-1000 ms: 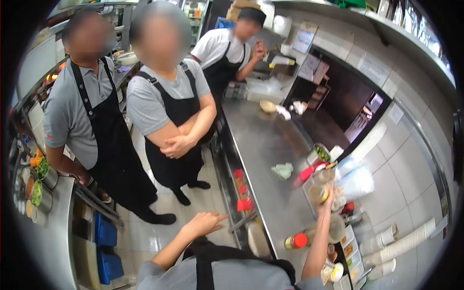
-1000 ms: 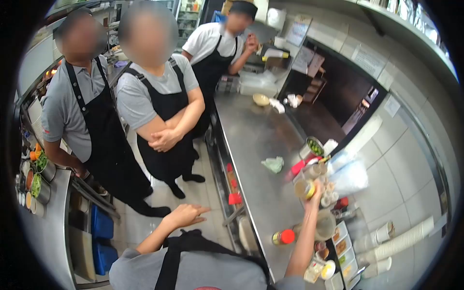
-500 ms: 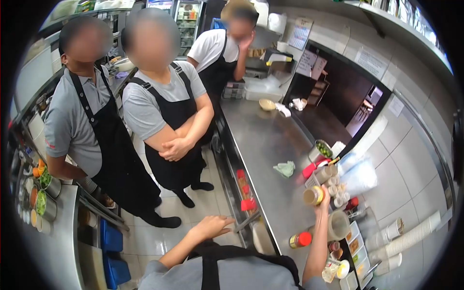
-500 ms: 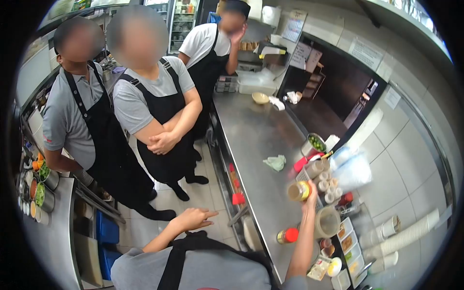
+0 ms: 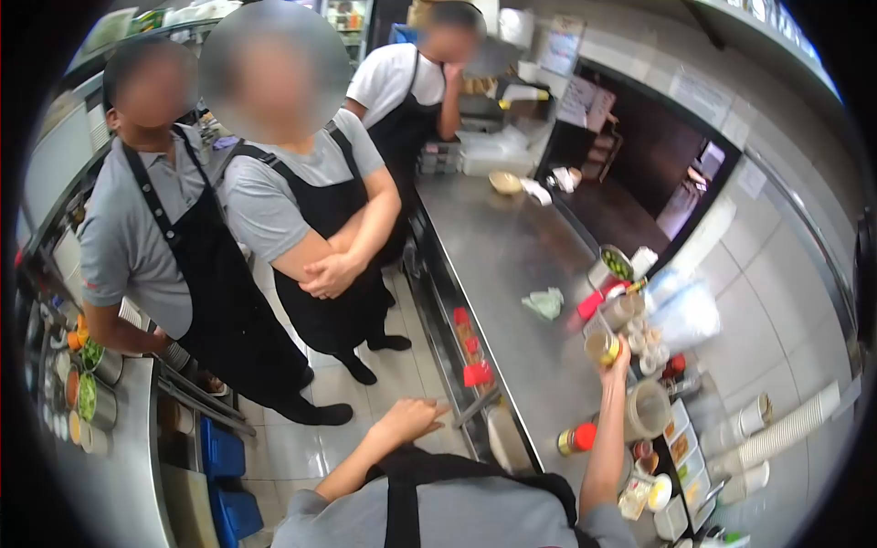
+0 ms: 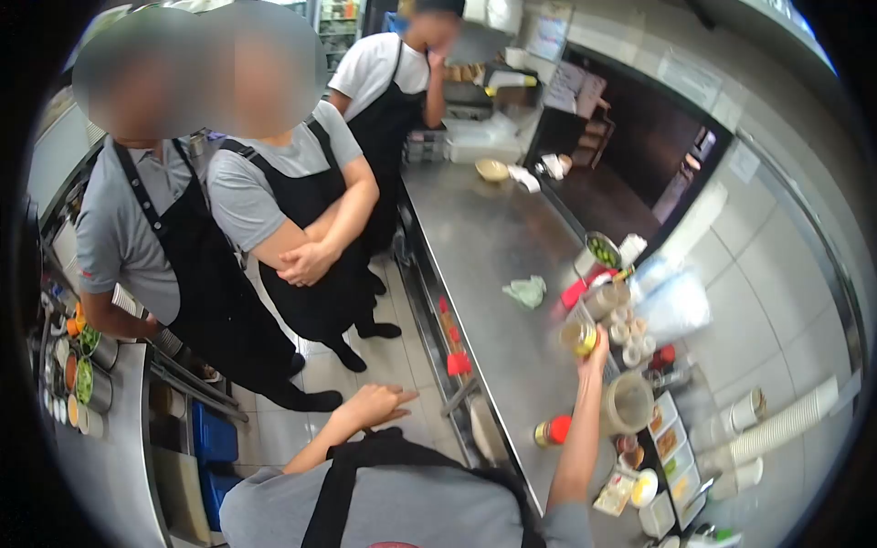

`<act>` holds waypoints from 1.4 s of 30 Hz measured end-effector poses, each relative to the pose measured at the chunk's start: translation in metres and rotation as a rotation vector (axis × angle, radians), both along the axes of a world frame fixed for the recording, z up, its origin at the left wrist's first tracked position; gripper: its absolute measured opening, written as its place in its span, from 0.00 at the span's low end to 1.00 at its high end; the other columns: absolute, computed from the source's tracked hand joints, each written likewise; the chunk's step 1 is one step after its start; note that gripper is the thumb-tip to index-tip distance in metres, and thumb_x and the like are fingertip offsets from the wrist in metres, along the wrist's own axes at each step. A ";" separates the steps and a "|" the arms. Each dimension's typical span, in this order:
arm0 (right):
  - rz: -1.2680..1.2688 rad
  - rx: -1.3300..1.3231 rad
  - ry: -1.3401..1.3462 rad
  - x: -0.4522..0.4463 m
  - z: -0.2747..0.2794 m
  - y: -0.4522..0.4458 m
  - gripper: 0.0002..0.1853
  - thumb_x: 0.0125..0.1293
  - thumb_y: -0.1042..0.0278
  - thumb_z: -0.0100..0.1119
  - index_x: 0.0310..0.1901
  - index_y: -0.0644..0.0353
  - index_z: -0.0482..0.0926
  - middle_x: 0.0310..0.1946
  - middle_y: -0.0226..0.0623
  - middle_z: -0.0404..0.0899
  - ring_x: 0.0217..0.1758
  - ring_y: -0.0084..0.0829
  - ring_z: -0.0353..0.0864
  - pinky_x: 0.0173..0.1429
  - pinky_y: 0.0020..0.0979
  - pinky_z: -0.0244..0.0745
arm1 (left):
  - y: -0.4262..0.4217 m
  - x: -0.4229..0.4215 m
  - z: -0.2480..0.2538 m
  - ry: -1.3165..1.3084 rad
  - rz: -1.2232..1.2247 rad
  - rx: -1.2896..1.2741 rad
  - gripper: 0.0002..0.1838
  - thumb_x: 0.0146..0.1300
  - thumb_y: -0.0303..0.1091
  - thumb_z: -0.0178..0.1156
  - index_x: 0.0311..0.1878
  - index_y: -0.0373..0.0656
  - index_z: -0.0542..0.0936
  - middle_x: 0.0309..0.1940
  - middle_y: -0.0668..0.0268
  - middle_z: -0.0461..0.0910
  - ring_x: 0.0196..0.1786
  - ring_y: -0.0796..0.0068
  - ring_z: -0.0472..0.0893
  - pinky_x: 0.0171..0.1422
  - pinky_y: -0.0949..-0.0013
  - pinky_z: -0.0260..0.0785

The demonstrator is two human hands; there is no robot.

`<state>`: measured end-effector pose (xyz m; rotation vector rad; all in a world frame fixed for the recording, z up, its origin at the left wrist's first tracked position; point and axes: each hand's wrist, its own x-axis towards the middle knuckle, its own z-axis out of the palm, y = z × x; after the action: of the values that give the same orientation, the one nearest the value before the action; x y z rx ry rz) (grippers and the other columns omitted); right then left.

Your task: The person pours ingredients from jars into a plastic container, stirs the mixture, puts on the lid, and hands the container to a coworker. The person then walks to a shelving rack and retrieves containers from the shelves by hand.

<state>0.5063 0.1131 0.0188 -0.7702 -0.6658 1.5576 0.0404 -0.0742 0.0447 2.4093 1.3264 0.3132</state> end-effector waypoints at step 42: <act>-0.075 -0.049 -0.198 -0.013 -0.010 0.030 0.17 0.59 0.50 0.53 0.30 0.57 0.79 0.23 0.32 0.78 0.26 0.27 0.78 0.33 0.30 0.74 | 0.030 0.006 -0.010 -0.023 0.026 0.092 0.24 0.58 0.45 0.58 0.57 0.52 0.72 0.34 0.57 0.79 0.37 0.55 0.80 0.40 0.56 0.73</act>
<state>0.4936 0.1435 0.0091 -0.9839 -0.7364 1.4453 0.0469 -0.0441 0.0346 2.4573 1.3618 0.4167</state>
